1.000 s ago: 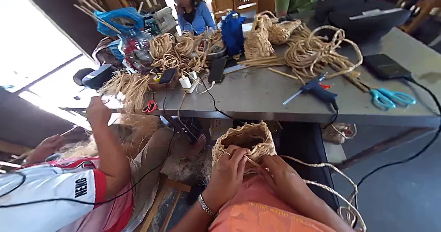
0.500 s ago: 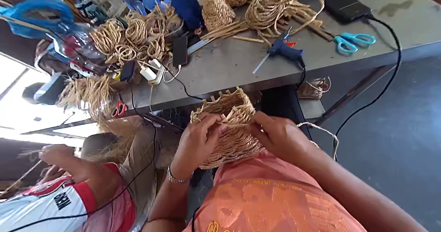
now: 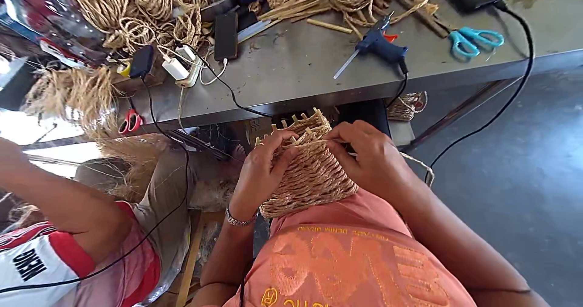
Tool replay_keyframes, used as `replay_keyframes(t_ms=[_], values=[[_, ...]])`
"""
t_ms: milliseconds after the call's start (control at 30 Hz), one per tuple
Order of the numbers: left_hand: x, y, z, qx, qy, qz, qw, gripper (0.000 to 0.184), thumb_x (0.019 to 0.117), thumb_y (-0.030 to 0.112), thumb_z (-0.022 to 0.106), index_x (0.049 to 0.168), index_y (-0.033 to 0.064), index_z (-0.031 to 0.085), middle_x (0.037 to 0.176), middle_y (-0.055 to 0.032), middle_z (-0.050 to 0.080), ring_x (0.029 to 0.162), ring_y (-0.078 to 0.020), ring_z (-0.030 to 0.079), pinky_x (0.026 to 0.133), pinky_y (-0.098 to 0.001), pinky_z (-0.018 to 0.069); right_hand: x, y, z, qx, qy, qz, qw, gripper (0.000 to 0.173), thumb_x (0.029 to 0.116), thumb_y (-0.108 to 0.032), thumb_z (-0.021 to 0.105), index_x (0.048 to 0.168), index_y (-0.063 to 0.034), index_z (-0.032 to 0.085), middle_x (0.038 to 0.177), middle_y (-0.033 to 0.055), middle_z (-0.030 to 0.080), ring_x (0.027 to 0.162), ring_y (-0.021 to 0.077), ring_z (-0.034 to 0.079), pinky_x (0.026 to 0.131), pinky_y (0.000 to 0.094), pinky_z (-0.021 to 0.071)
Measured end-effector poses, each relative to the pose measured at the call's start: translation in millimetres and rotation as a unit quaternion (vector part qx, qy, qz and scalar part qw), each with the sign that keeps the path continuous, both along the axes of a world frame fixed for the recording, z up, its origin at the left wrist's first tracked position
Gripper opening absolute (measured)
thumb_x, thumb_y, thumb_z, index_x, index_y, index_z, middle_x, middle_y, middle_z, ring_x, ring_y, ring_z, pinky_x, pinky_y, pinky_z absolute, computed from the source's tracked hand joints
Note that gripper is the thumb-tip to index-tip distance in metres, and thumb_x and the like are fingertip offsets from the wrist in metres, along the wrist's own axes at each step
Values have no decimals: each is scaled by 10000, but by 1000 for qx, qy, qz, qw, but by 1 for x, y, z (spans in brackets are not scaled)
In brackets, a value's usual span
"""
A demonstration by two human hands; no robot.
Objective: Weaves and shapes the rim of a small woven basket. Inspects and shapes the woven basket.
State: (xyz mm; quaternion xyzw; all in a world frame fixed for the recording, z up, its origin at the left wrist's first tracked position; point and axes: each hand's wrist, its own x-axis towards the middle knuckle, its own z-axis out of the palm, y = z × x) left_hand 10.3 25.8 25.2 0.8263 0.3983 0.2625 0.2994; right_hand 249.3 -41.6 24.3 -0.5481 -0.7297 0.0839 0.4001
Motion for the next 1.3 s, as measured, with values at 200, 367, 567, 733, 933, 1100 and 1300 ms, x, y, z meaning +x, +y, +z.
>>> replay_keyframes(t_ms=[200,367,567,733,933,1100,1300], values=[[0,-7,1,-33,-20,-3,999,279,1064,351,541,1301,223,615,955,23,689,523,-76,585,471,-262,542,-4,13,14,53,-36,-5,998,184,1021,-186,566,1059,-85,716,893,39,674,840,195,615,723,340,523],[-1,-10,3,-49,-34,-12,998,246,1078,319,517,1235,159,616,836,6,673,500,-79,604,459,-249,559,-5,10,17,56,-44,-3,997,179,1015,-179,568,1050,-88,718,892,34,679,833,191,612,721,338,517],[2,-21,1,-2,-26,-3,1000,234,1075,325,520,1158,146,645,1007,5,657,551,-60,595,495,-245,564,-7,11,32,135,-56,56,988,180,1005,-126,591,1050,-54,749,895,50,696,826,176,597,724,303,499],[2,-27,-2,41,-7,2,999,259,1085,336,490,1150,140,648,974,1,644,576,-59,589,528,-253,558,-24,31,34,169,-42,108,979,142,1004,-110,616,1012,-48,744,864,51,693,800,176,598,713,303,492],[-5,-23,-8,53,23,-2,998,297,1091,340,447,1189,129,631,1028,-11,638,612,-66,601,558,-272,565,-33,51,18,141,-18,120,983,211,1006,-81,579,1101,-79,768,924,58,709,864,198,620,766,320,507],[-15,-21,-8,-3,-9,-20,1000,339,1077,264,463,1399,170,506,945,-9,653,553,-87,589,505,-290,558,-14,27,20,120,-42,94,987,226,1009,-97,552,1060,-81,771,932,52,703,898,201,615,793,341,509],[-7,-22,-7,9,0,5,1000,375,1050,218,484,1418,157,441,1011,-27,659,572,-102,605,532,-327,574,1,-7,17,5,-80,100,992,247,994,-166,527,1104,-83,731,1005,48,727,953,183,688,860,393,572]])
